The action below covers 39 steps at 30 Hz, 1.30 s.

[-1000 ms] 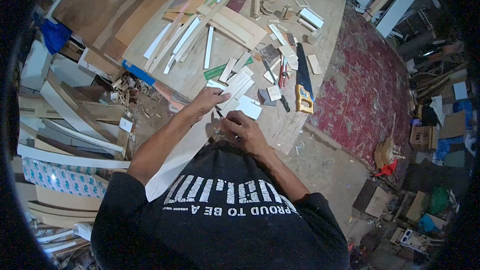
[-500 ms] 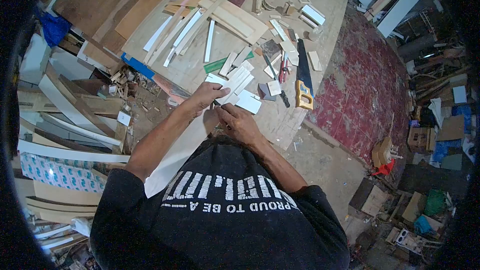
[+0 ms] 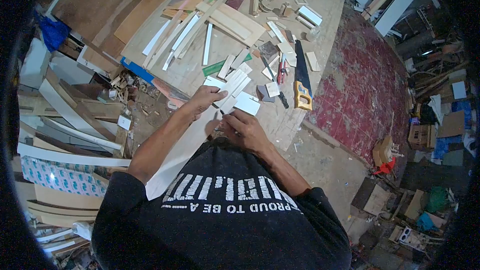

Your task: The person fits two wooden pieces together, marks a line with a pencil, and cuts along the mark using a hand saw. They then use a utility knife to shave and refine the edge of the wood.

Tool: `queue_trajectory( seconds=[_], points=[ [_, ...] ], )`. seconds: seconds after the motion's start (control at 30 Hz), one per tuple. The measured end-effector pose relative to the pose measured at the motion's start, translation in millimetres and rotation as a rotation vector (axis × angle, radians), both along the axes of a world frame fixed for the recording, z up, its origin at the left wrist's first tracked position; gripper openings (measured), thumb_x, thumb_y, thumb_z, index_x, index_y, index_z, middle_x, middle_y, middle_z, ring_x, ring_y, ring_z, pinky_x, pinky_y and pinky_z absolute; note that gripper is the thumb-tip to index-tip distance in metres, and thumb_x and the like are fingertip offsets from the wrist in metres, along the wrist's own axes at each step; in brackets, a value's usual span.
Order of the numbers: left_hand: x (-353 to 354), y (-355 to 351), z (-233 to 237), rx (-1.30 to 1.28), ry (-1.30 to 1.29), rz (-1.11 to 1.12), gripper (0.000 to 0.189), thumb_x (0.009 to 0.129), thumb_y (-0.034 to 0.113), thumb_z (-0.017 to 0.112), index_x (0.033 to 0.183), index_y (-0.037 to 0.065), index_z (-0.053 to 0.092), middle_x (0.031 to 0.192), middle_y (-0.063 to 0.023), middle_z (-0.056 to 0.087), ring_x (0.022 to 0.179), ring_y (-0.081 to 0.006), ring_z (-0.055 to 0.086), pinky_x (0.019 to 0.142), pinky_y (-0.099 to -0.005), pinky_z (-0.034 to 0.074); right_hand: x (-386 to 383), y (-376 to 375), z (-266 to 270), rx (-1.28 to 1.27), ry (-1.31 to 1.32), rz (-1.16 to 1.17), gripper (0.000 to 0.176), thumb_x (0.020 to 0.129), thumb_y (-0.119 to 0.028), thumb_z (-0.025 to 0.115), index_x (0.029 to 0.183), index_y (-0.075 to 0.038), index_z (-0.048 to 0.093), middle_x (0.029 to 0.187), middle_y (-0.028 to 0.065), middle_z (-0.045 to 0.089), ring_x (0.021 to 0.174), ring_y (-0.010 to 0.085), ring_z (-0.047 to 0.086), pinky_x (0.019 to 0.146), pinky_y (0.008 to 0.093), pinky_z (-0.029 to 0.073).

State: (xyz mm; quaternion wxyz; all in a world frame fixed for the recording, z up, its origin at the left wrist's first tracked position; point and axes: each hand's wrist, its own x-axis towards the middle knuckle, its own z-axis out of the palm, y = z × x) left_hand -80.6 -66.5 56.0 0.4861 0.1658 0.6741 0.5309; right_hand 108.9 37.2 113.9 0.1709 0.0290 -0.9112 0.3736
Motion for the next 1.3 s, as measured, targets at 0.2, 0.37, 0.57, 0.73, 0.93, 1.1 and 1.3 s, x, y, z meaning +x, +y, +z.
queue_trajectory(
  seconds=[0.2,0.37,0.57,0.73,0.93,1.1,1.3],
  points=[
    [-3.0,-3.2,-5.2,0.025,0.055,-0.033,0.04,0.093,0.034,0.072,0.107,-0.004,0.075,0.084,-0.0047,0.071,0.075,-0.0115,0.061,0.067,-0.0307,0.048,4.0,28.9,17.3,-0.242,0.146,-0.346,0.016,0.086,0.005,0.069,0.101,0.003,0.072,0.084,0.0137,0.07,0.076,0.019,0.068,0.064,0.0301,0.052],
    [2.4,-3.0,9.5,-0.026,-0.008,-0.053,0.037,0.094,0.032,0.072,0.108,-0.002,0.074,0.086,-0.005,0.071,0.076,-0.0115,0.063,0.067,-0.0294,0.049,6.0,27.4,-5.6,-0.433,-0.088,-0.231,0.012,0.091,-0.006,0.07,0.099,0.003,0.073,0.089,0.0113,0.074,0.078,0.0153,0.067,0.07,0.0275,0.052],
    [12.9,-7.2,15.4,0.028,0.041,-0.075,0.035,0.094,0.032,0.072,0.103,-0.002,0.074,0.085,-0.0025,0.069,0.077,-0.0085,0.058,0.067,-0.028,0.046,5.1,35.8,-9.8,-0.615,-0.122,-0.27,0.014,0.094,-0.009,0.069,0.099,0.004,0.073,0.093,0.0105,0.074,0.084,0.0144,0.067,0.075,0.0284,0.053],
    [26.6,-11.3,34.5,0.032,-0.007,-0.103,0.033,0.096,0.03,0.071,0.107,-0.001,0.072,0.087,-0.0027,0.072,0.074,-0.0078,0.063,0.066,-0.025,0.05,9.3,77.1,-23.6,-0.557,0.11,-0.344,0.019,0.097,-0.015,0.068,0.102,0.003,0.072,0.086,0.0026,0.069,0.074,0.0074,0.058,0.063,0.024,0.045],
    [40.1,-11.6,33.7,0.01,0.02,-0.201,0.033,0.096,0.031,0.071,0.108,0.0,0.072,0.086,-0.0024,0.073,0.07,-0.0079,0.064,0.063,-0.0244,0.051,22.8,107.8,-21.6,-0.493,0.152,-0.561,0.021,0.095,-0.006,0.063,0.114,0.0,0.069,0.092,0.0087,0.071,0.08,0.0156,0.066,0.069,0.0273,0.052],
    [70.4,-4.9,43.8,-0.043,0.059,-0.368,0.035,0.096,0.025,0.071,0.117,-0.002,0.07,0.091,-0.0024,0.071,0.077,-0.007,0.061,0.066,-0.0232,0.047,46.3,97.5,-2.3,0.001,-0.045,-0.087,0.052,0.087,-0.022,0.073,0.134,-0.003,0.059,0.142,0.0192,0.055,0.127,0.0353,0.056,0.104,0.0446,0.047],
    [107.9,-2.3,19.5,-0.068,0.029,-0.392,0.037,0.094,0.026,0.072,0.114,-0.005,0.071,0.087,-0.0029,0.07,0.073,-0.0077,0.059,0.063,-0.0237,0.045,72.9,114.4,-25.8,-0.145,-0.369,0.174,0.065,0.08,-0.037,0.083,0.128,0.002,0.062,0.134,0.0194,0.058,0.121,0.0366,0.059,0.099,0.0444,0.05]
  ],
)
